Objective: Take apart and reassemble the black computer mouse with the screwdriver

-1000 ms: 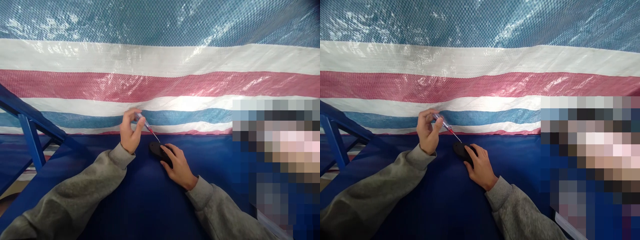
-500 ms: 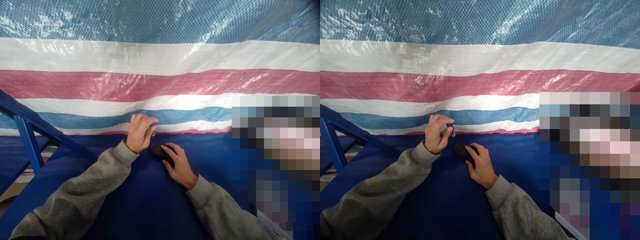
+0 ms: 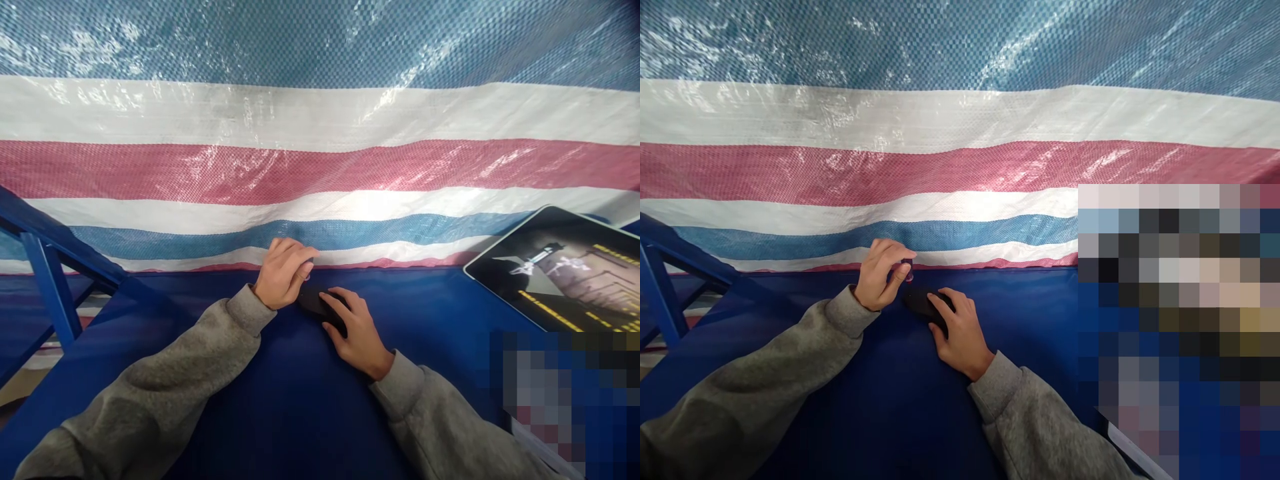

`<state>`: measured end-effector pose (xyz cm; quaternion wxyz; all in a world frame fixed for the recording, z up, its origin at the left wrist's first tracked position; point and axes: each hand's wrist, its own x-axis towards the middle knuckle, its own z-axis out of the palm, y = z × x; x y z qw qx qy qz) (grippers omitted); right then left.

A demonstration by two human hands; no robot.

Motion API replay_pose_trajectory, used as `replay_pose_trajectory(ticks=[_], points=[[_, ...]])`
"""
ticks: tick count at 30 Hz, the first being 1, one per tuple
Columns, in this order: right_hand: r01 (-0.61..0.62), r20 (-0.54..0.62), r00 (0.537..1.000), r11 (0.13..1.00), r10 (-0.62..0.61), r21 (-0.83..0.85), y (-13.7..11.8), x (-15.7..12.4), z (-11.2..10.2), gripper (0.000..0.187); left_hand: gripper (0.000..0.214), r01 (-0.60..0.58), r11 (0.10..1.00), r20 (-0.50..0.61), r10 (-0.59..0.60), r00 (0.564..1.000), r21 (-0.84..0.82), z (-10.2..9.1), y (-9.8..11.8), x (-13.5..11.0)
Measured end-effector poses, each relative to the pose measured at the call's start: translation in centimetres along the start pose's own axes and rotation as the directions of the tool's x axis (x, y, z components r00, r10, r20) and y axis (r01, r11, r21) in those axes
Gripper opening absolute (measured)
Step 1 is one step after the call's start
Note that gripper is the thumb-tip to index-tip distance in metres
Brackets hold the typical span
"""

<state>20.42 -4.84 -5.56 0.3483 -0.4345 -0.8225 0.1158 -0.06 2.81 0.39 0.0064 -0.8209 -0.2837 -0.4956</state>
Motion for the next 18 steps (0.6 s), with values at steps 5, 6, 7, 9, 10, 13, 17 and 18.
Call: replay_pose_trajectory(ticks=[5, 6, 7, 9, 10, 13, 17, 18], points=[[0.027, 0.011, 1.0, 1.0, -0.027, 0.005, -0.1, 0.0, -0.1, 0.048, 0.019, 0.24, 0.919, 0.03, -0.243, 0.97, -0.314, 0.7, 1.6, -0.3], [0.033, 0.016, 0.999, 0.999, -0.033, 0.006, -0.1, 0.1, -0.1, 0.047, 0.018, 0.303, 0.873, 0.034, -0.314, 0.949, -0.382, 0.9, 2.0, -0.4], [0.041, 0.022, 0.999, 0.999, -0.041, 0.006, -0.2, 0.1, -0.1, 0.047, 0.018, 0.351, 0.826, 0.042, -0.371, 0.928, -0.441, 1.1, 2.3, -0.4], [0.053, 0.026, 0.998, 0.999, -0.054, 0.004, -0.2, 0.1, -0.1, 0.048, 0.019, 0.409, 0.742, 0.059, -0.449, 0.892, -0.532, 1.4, 2.8, -0.3], [0.056, 0.024, 0.998, 0.998, -0.056, 0.003, -0.2, 0.1, -0.1, 0.048, 0.019, 0.422, 0.708, 0.066, -0.471, 0.88, -0.566, 1.5, 3.0, -0.2], [0.05, 0.023, 0.998, 0.999, -0.05, 0.002, -0.2, 0.1, -0.1, 0.048, 0.02, 0.432, 0.618, 0.074, -0.517, 0.853, -0.657, 1.5, 3.3, 0.2], [0.051, 0.042, 0.998, 0.999, -0.051, 0.003, -0.3, 0.1, -0.1, 0.047, 0.02, 0.401, 0.557, 0.044, -0.544, 0.838, -0.727, 1.4, 3.2, 0.5], [0.053, 0.044, 0.998, 0.999, -0.053, 0.003, -0.3, 0.1, -0.1, 0.047, 0.018, 0.395, 0.573, 0.02, -0.55, 0.835, -0.718, 1.4, 3.2, 0.5]])
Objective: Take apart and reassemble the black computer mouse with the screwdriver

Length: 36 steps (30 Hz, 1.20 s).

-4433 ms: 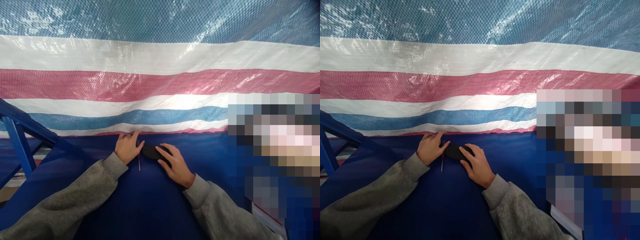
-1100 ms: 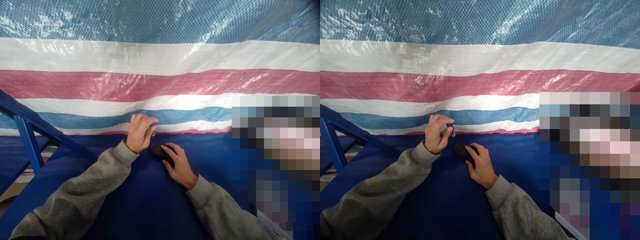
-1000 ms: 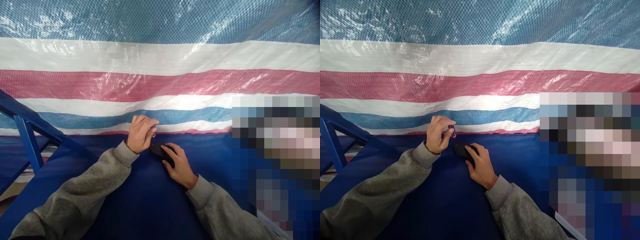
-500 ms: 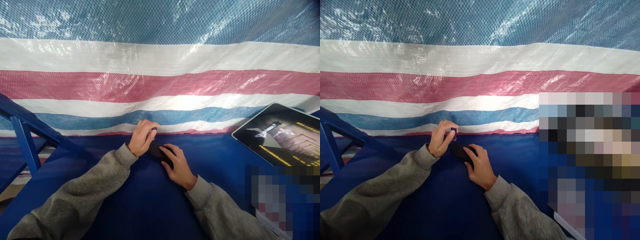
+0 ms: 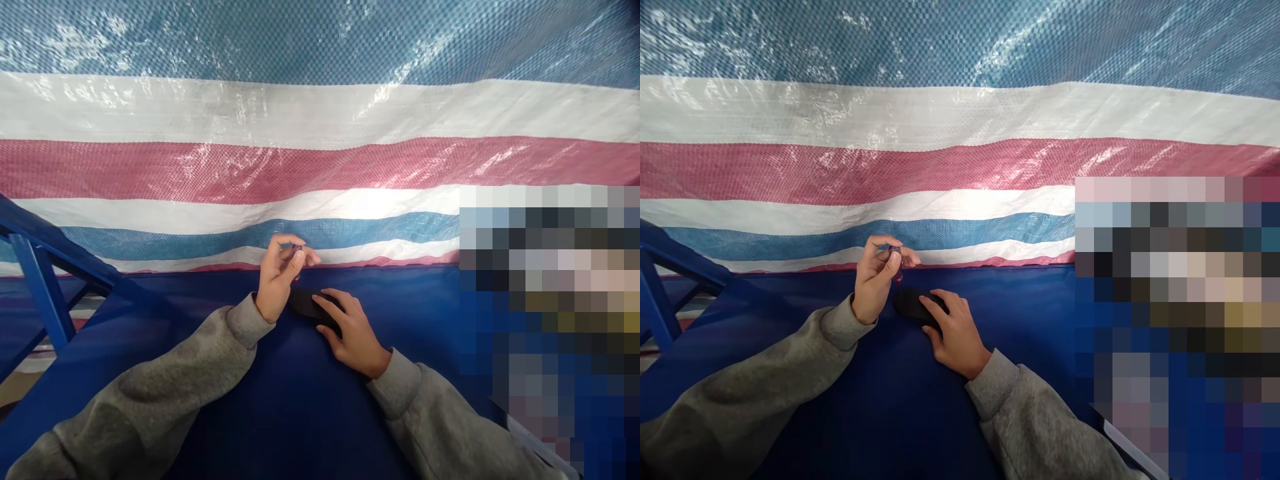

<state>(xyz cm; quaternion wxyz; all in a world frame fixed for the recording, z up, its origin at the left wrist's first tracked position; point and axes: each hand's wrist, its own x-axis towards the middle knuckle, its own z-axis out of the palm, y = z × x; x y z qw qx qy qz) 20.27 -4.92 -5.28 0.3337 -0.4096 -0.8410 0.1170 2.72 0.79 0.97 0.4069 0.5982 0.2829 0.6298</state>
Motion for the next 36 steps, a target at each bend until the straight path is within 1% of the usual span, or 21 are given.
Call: replay_pose_trajectory(ticks=[4, 6, 10, 13, 15, 19, 24, 27, 32, 34, 36], points=[[0.014, -0.004, 1.0, 1.0, -0.014, 0.0, 0.0, 0.1, -0.1, 0.047, 0.015, -0.044, 0.991, -0.093, 0.056, 0.994, 0.125, -0.2, 0.1, 0.0], [0.019, -0.009, 1.0, 1.0, -0.019, 0.001, 0.0, 0.1, -0.1, 0.047, 0.016, -0.04, 0.99, -0.099, 0.054, 0.994, 0.138, -0.2, 0.2, -0.1], [0.021, -0.007, 1.0, 1.0, -0.021, 0.003, -0.1, 0.1, -0.1, 0.046, 0.022, 0.001, 0.998, -0.021, 0.0, 1.0, 0.064, 0.0, 0.6, -0.4], [0.016, -0.003, 1.0, 1.0, -0.016, 0.006, 0.0, 0.0, 0.0, 0.046, 0.025, 0.057, 0.997, 0.046, -0.055, 0.997, -0.051, 0.2, 0.8, -0.5], [0.008, 0.006, 1.0, 1.0, -0.008, 0.006, 0.0, 0.0, 0.0, 0.046, 0.026, 0.096, 0.988, 0.067, -0.088, 0.994, -0.121, 0.4, 0.9, -0.5], [-0.007, 0.016, 1.0, 1.0, 0.007, 0.011, 0.1, 0.0, 0.0, 0.046, 0.029, 0.101, 0.979, 0.047, -0.094, 0.994, -0.176, 0.6, 1.1, -0.5], [0.0, 0.017, 1.0, 1.0, -0.001, 0.015, 0.1, 0.0, 0.0, 0.047, 0.019, 0.113, 0.961, 0.051, -0.103, 0.993, -0.252, 0.7, 1.2, -0.6], [0.001, 0.015, 1.0, 1.0, -0.001, 0.013, 0.1, 0.0, 0.0, 0.045, 0.019, 0.111, 0.963, 0.039, -0.104, 0.994, -0.244, 0.6, 1.2, -0.6], [0.004, 0.012, 1.0, 1.0, -0.004, 0.001, 0.2, 0.0, 0.1, 0.046, 0.032, 0.074, 0.984, -0.018, -0.078, 0.997, -0.162, 0.5, 1.2, -0.5], [0.009, 0.01, 1.0, 1.0, -0.009, -0.003, 0.2, 0.0, 0.1, 0.047, 0.037, 0.082, 0.982, -0.009, -0.085, 0.996, -0.169, 0.6, 1.3, -0.5], [0.009, 0.01, 1.0, 1.0, -0.009, -0.006, 0.2, 0.0, 0.1, 0.048, 0.039, 0.116, 0.971, 0.028, -0.112, 0.993, -0.211, 0.7, 1.4, -0.5]])
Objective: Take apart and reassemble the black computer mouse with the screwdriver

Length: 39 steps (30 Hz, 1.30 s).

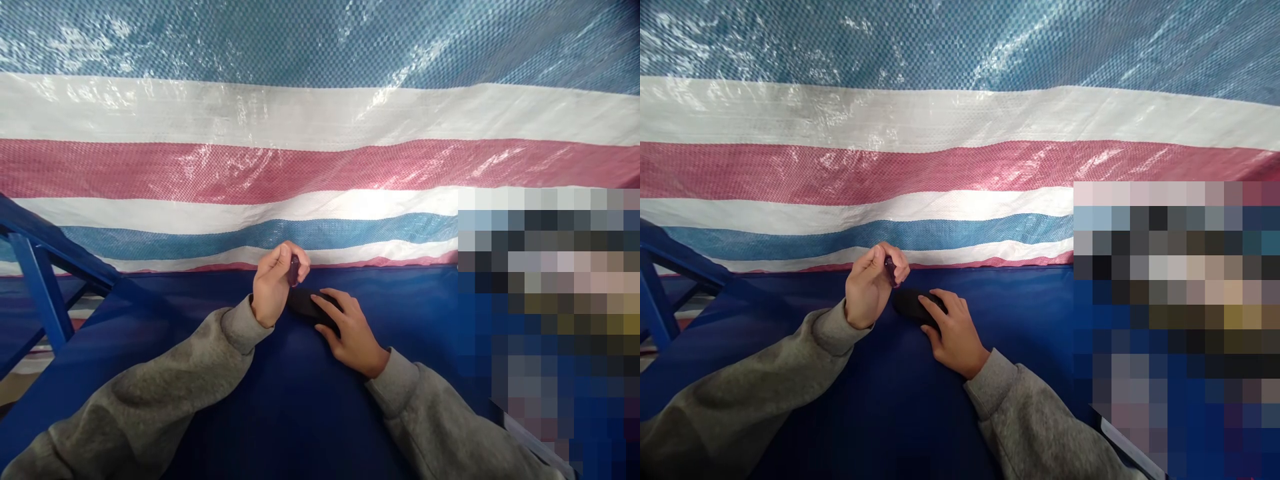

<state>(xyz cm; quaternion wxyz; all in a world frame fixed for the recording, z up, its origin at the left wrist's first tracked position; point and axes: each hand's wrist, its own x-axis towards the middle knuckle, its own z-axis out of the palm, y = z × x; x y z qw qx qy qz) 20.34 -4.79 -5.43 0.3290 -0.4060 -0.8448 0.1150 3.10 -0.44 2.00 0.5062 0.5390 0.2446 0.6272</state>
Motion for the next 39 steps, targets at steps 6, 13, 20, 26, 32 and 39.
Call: replay_pose_trajectory(ticks=[6, 13, 20, 26, 32, 39], points=[[-0.016, 0.006, 1.0, 1.0, 0.016, 0.011, -0.1, 0.03, -0.04, 0.048, 0.028, 0.039, 0.996, 0.038, -0.036, 0.999, -0.086, 0.04, 0.16, -0.15], [-0.014, 0.003, 1.0, 1.0, 0.014, 0.013, -0.08, -0.01, 0.0, 0.048, 0.024, -0.04, 0.999, -0.013, 0.04, 0.999, 0.02, -0.26, -0.13, -0.08], [-0.009, 0.015, 1.0, 1.0, 0.009, 0.012, -0.11, 0.03, -0.12, 0.047, 0.037, -0.002, 0.994, 0.004, 0.002, 1.0, 0.107, 0.06, -0.07, -0.14], [-0.017, 0.015, 1.0, 1.0, 0.017, 0.0, -0.12, 0.04, -0.08, 0.046, 0.027, 0.034, 0.999, 0.021, -0.034, 0.999, -0.027, 0.27, -0.08, -0.33], [-0.017, 0.013, 1.0, 1.0, 0.017, 0.008, -0.15, 0.0, -0.04, 0.049, 0.024, -0.004, 0.999, -0.026, 0.006, 1.0, 0.053, 0.03, -0.15, -0.32], [-0.016, 0.016, 1.0, 1.0, 0.016, 0.008, -0.2, 0.01, -0.16, 0.045, 0.041, 0.015, 0.999, -0.016, -0.014, 1.0, 0.052, 0.1, -0.02, -0.11]])
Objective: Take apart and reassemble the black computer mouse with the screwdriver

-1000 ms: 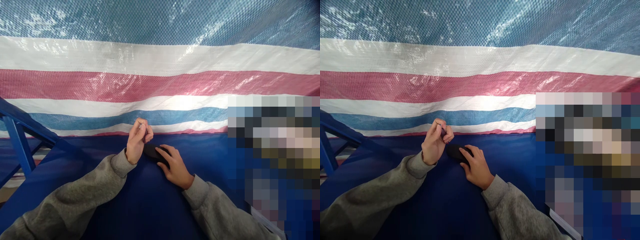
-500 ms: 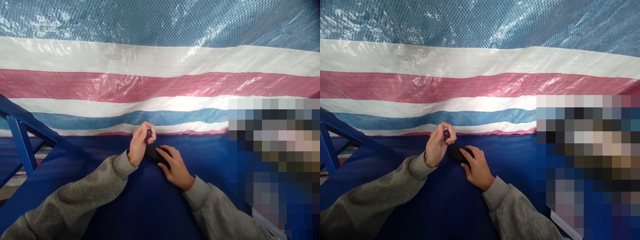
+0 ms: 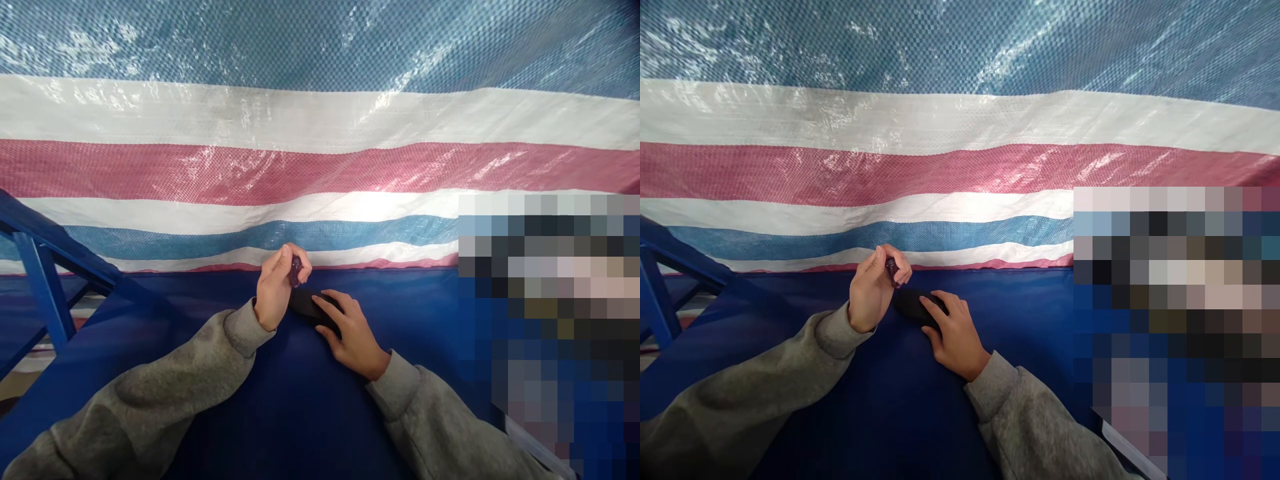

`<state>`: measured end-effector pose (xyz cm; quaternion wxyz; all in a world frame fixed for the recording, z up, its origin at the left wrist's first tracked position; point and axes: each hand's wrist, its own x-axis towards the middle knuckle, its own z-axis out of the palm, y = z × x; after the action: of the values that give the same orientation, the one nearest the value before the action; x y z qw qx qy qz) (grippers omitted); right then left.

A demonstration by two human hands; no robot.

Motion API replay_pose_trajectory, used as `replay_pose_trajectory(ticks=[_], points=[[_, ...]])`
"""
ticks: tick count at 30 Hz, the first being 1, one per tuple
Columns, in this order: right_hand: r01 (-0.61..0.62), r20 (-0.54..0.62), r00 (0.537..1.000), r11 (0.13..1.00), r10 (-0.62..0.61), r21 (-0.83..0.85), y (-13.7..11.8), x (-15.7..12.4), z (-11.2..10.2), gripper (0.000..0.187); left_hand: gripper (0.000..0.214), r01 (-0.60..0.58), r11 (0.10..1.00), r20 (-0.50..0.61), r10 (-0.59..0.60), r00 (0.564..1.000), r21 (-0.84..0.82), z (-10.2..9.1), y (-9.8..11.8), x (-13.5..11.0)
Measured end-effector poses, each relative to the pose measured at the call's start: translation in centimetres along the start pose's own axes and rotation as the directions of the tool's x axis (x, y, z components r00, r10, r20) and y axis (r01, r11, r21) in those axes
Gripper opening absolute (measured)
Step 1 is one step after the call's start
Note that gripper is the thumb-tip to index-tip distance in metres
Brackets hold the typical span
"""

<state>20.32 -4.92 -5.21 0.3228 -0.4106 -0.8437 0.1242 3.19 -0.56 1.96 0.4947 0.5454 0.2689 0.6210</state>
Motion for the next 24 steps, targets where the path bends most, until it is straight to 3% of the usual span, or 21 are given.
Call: replay_pose_trajectory(ticks=[5, 11, 15, 20, 24], points=[[-0.001, -0.006, 1.0, 1.0, 0.001, 0.0, 0.03, 0.01, 0.0, 0.045, 0.021, -0.021, 0.996, -0.008, 0.021, 1.0, -0.083, -0.07, -0.01, 0.03], [0.01, -0.008, 1.0, 1.0, -0.01, -0.015, 0.16, -0.04, 0.12, 0.048, 0.03, -0.026, 0.999, -0.045, 0.027, 0.999, 0.033, -0.17, 0.08, 0.18], [0.018, -0.014, 1.0, 1.0, -0.019, -0.011, 0.2, -0.03, 0.14, 0.047, 0.041, 0.032, 0.999, -0.027, -0.032, 0.999, -0.005, -0.11, 0.13, 0.43], [0.01, -0.01, 1.0, 1.0, -0.01, -0.003, 0.03, 0.05, 0.07, 0.047, 0.026, 0.056, 0.992, 0.007, -0.055, 0.998, -0.109, -0.11, 0.13, 0.48], [0.003, -0.008, 1.0, 1.0, -0.003, -0.003, -0.04, 0.06, 0.03, 0.047, 0.02, 0.036, 0.997, -0.012, -0.037, 0.999, -0.073, -0.23, 0.04, 0.44]])
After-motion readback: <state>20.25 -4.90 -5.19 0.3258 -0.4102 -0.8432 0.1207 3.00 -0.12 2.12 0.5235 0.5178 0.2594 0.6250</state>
